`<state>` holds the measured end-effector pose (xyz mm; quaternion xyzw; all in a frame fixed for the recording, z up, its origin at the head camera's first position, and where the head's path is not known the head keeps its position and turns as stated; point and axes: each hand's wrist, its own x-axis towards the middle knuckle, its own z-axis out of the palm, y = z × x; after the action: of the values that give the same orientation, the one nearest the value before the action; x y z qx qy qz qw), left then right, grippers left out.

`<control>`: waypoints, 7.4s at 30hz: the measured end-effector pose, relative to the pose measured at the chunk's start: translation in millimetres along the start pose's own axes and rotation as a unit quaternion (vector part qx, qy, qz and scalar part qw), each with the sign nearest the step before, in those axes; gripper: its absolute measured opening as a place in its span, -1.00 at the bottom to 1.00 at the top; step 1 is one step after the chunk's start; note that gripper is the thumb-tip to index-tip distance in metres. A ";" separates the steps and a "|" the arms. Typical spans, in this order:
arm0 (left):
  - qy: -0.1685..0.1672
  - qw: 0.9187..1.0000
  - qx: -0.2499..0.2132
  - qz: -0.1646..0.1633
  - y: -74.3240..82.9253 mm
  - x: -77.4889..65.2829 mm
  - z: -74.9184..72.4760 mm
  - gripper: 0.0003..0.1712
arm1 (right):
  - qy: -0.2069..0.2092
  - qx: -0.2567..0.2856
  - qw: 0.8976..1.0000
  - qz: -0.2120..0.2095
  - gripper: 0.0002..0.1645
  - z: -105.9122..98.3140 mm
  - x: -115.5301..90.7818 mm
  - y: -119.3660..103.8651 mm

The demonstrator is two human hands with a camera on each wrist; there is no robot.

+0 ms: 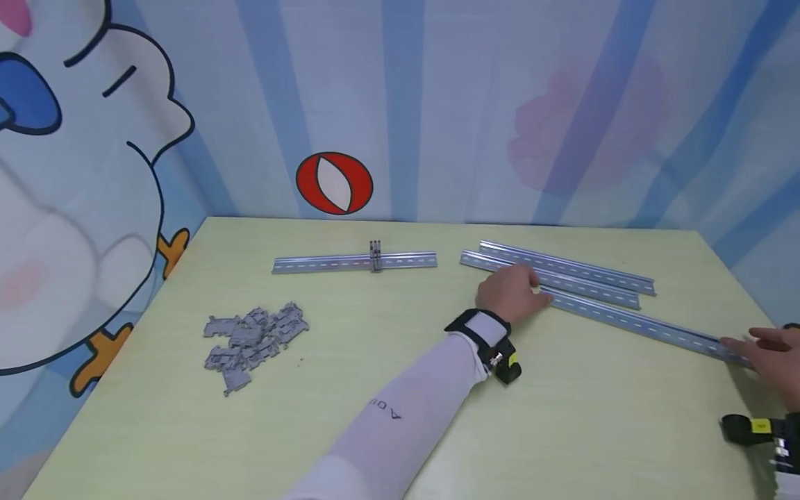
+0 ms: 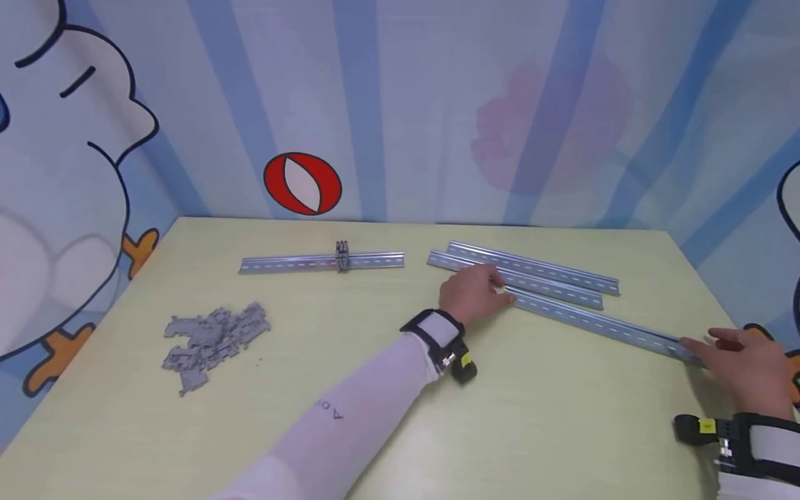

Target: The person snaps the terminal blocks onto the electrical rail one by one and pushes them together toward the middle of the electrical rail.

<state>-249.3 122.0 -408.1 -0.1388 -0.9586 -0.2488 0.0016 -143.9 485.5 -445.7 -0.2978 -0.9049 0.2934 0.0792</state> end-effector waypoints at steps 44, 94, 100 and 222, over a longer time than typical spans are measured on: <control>-0.080 0.985 -0.118 0.099 -138.3 -85.8 -117.6 -0.55 | -0.250 0.085 0.890 -0.373 -0.48 11.1 -71.0 -111.8; 0.048 0.994 0.074 -0.068 -254.8 -171.5 -184.2 -0.68 | -0.299 0.014 0.741 -0.601 -0.66 81.9 -147.3 -185.0; 0.039 0.993 0.068 -0.093 -260.1 -168.3 -184.7 -0.69 | -0.330 0.030 0.734 -0.593 -0.76 81.6 -141.9 -188.6; -0.046 0.928 -0.353 -0.108 -187.2 -194.7 -134.3 -0.81 | -0.192 -0.207 0.769 -0.574 0.03 81.0 -230.9 -176.1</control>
<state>-121.0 -150.5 -393.7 -0.0376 -0.8172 -0.5628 -0.1188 -69.4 196.5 -402.7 0.3304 -0.9425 0.0500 -0.0059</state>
